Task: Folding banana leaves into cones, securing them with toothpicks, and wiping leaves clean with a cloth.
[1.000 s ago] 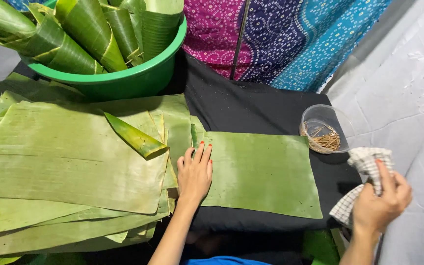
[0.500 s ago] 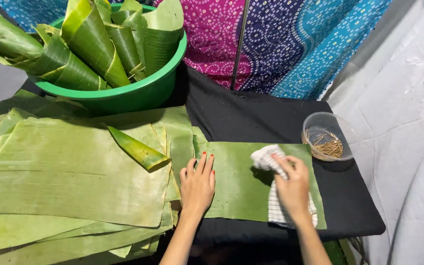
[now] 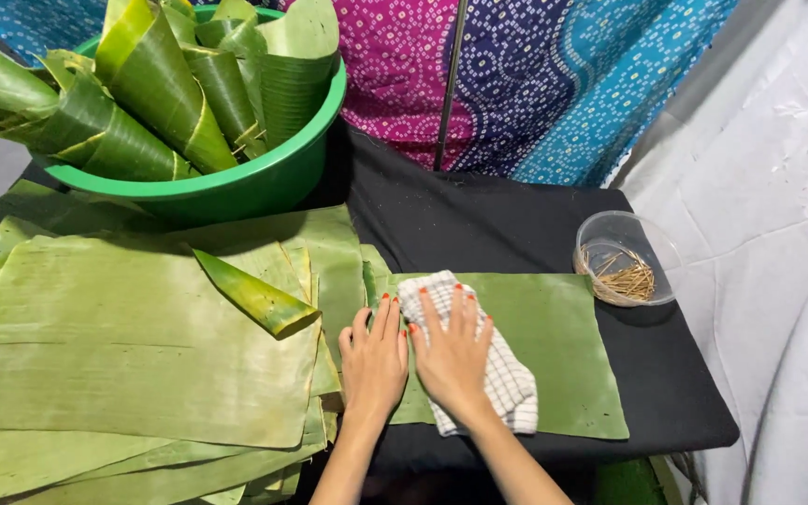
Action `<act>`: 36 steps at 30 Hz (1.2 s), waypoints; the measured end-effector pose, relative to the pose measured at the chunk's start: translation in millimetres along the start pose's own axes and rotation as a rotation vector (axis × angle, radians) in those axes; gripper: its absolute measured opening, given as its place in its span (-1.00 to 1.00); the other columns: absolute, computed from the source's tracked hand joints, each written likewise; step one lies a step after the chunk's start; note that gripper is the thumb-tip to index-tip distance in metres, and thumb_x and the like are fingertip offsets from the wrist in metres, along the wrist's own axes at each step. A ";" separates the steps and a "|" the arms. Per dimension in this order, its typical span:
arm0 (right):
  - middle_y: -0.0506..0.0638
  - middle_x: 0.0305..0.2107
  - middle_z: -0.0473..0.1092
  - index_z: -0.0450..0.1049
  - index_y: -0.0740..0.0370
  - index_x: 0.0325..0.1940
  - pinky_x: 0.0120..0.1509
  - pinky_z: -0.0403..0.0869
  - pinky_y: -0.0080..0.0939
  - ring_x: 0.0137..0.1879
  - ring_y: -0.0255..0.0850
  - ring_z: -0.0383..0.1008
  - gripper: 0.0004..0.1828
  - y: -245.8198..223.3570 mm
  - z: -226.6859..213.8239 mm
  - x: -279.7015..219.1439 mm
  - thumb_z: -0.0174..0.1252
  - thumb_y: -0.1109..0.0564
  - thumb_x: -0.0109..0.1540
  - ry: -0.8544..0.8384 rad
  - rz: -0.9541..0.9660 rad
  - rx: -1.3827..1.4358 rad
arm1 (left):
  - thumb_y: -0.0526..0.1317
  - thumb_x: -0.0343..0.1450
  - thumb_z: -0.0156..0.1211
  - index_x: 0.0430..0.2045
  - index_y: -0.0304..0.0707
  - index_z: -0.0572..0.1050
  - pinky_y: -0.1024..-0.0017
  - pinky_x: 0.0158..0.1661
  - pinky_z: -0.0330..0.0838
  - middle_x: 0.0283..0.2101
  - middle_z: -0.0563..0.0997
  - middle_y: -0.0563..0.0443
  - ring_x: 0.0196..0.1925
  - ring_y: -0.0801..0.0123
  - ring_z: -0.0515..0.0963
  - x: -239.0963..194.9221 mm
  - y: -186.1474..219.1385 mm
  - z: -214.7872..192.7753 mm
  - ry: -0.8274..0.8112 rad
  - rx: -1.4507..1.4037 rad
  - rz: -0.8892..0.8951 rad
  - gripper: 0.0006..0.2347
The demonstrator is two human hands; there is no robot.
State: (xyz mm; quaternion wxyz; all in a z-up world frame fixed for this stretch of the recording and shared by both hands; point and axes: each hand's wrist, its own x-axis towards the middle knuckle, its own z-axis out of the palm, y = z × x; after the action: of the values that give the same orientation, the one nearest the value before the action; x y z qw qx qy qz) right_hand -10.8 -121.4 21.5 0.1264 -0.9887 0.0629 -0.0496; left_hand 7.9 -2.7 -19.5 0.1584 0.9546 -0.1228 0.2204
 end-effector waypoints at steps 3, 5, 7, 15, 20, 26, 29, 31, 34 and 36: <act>0.33 0.46 -0.05 0.07 -0.21 0.56 0.47 -0.15 0.50 0.57 0.27 -0.15 -0.37 -7.1 3.7 1.6 -0.17 -0.22 0.39 -0.001 -0.030 0.001 | -0.13 0.49 -0.08 0.22 -0.06 0.40 0.16 0.12 0.19 0.28 0.47 0.13 0.27 0.19 0.35 0.4 -1.4 -0.1 0.014 0.015 0.007 -0.63; 0.29 0.44 0.03 0.13 -0.23 0.54 0.46 -0.08 0.45 0.56 0.23 -0.07 -0.40 9.2 5.1 1.0 -0.16 -0.20 0.39 0.038 -0.043 -0.023 | -0.11 0.49 -0.07 0.23 -0.04 0.39 0.17 0.12 0.19 0.29 0.47 0.14 0.28 0.20 0.34 -2.0 -1.7 2.0 0.012 0.023 0.013 -0.62; 0.25 0.41 0.10 0.19 -0.25 0.51 0.45 -0.02 0.40 0.54 0.19 0.02 -0.43 27.1 -0.4 1.9 -0.15 -0.18 0.38 0.082 -0.062 -0.046 | -0.10 0.50 -0.07 0.24 -0.02 0.38 0.18 0.12 0.19 0.29 0.46 0.14 0.28 0.21 0.34 -1.9 -2.4 -0.2 0.018 0.033 0.017 -0.62; 0.26 0.47 0.05 0.22 -0.28 0.51 0.45 -0.03 0.46 0.60 0.20 -0.05 -0.42 117.4 4.3 4.7 -0.16 -0.23 0.38 0.166 0.294 -0.161 | -0.11 0.50 -0.07 0.25 -0.07 0.38 0.18 0.11 0.19 0.29 0.47 0.14 0.28 0.21 0.33 -1.3 -1.1 -3.4 0.000 -0.013 0.004 -0.61; 0.32 0.35 0.20 0.37 -0.21 0.40 0.38 0.09 0.43 0.53 0.25 0.10 -0.49 35.6 0.2 -1.7 -0.03 -0.15 0.34 0.242 0.112 -0.132 | -0.12 0.50 -0.07 0.25 -0.08 0.39 0.18 0.11 0.19 0.28 0.47 0.13 0.28 0.21 0.33 -1.7 -0.8 1.5 0.010 0.010 0.006 -0.61; 0.21 0.47 -0.01 0.18 -0.31 0.50 0.47 -0.08 0.38 0.58 0.16 -0.08 -0.43 3.0 4.2 11.6 -0.15 -0.19 0.37 0.004 0.025 -0.011 | -0.11 0.50 -0.07 0.24 -0.06 0.39 0.19 0.12 0.19 0.29 0.47 0.15 0.27 0.23 0.35 -2.7 -4.9 4.7 0.010 0.026 0.000 -0.62; 0.19 0.45 0.06 0.26 -0.29 0.45 0.47 -0.04 0.38 0.58 0.14 -0.03 -0.47 30.8 -3.3 13.3 -0.12 -0.19 0.37 0.049 0.078 -0.050 | -0.11 0.52 -0.10 0.26 -0.04 0.37 0.21 0.12 0.19 0.31 0.45 0.17 0.28 0.25 0.34 -3.4 -5.4 5.8 0.001 0.009 -0.009 -0.62; 0.23 0.41 0.14 0.35 -0.23 0.40 0.44 0.03 0.40 0.56 0.16 0.03 -0.49 64.8 -4.1 13.5 -0.07 -0.17 0.35 0.120 0.122 -0.083 | -0.11 0.53 -0.12 0.27 -0.05 0.37 0.21 0.13 0.19 0.32 0.44 0.16 0.28 0.25 0.34 -3.3 -4.9 4.6 -0.007 -0.006 -0.020 -0.62; 0.30 0.37 0.21 0.40 -0.20 0.39 0.42 0.09 0.41 0.54 0.21 0.10 -0.50 115.4 3.1 12.4 -0.04 -0.14 0.35 0.233 0.217 -0.182 | -0.11 0.53 -0.11 0.27 -0.05 0.36 0.22 0.13 0.20 0.33 0.44 0.16 0.28 0.25 0.34 -2.7 -4.5 3.6 0.000 -0.001 -0.017 -0.62; 0.27 0.47 0.06 0.27 -0.33 0.48 0.46 -0.08 0.47 0.60 0.19 -0.04 -0.45 126.1 0.5 8.0 -0.14 -0.18 0.37 0.156 0.367 -0.108 | -0.14 0.51 -0.07 0.25 -0.11 0.38 0.18 0.11 0.20 0.31 0.45 0.12 0.28 0.21 0.35 -2.6 -2.1 4.4 0.007 0.014 -0.007 -0.62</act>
State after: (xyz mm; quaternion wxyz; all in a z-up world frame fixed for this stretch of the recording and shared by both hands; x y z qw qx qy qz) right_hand -17.0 -243.4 -10.6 0.0750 -0.9591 0.2544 -0.0988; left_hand 8.1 -2.0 -25.0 0.1530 0.9553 -0.1176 0.2239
